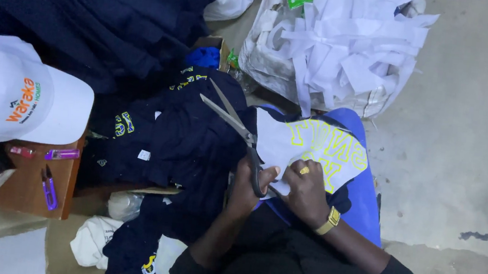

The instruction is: Trimming excess fabric and loose threads from a shirt using scissors and a thread picker.

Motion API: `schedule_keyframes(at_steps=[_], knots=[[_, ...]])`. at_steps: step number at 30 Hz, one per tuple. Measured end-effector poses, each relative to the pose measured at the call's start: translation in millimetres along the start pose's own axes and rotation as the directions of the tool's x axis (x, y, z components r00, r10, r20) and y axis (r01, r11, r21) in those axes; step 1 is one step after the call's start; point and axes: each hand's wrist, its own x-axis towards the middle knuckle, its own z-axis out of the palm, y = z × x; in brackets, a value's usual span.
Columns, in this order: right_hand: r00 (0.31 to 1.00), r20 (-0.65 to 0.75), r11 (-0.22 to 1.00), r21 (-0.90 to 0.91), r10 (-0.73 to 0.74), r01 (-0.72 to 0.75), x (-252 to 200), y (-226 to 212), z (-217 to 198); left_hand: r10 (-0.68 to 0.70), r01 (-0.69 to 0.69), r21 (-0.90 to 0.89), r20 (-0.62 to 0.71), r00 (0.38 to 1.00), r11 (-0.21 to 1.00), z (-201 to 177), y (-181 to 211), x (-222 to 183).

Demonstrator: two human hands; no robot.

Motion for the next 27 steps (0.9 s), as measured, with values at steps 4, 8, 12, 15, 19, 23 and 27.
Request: schedule_keyframes(at_steps=[4,8,12,15,19,23,27], knots=[[0.997,0.061,0.962,0.266,0.044,-0.059,7,-17,-8,0.037,-0.037,-0.004,0.006,0.999,0.999,-13,-25,15],[0.965,0.114,0.842,0.471,0.236,-0.262,-16,0,-11,0.109,-0.106,0.044,-0.069,0.992,0.993,-26,-41,26],[0.853,0.156,0.828,0.205,0.498,-0.521,-12,4,-28,0.078,-0.078,0.009,-0.059,0.995,0.997,2,9,18],[0.84,0.201,0.861,-0.04,0.504,-0.507,24,-27,-37,0.049,-0.049,0.04,-0.017,0.999,0.998,18,29,12],[0.93,-0.012,0.93,0.012,0.366,-0.366,20,-24,-21,0.062,-0.063,0.096,0.013,0.998,0.993,15,11,8],[0.96,-0.066,0.959,-0.067,0.271,-0.275,30,-14,-17,0.101,-0.103,0.07,0.037,0.994,0.992,14,14,9],[0.962,-0.035,0.953,-0.131,0.273,-0.275,25,-10,-12,0.061,-0.051,-0.091,0.109,0.992,0.995,-6,-38,23]])
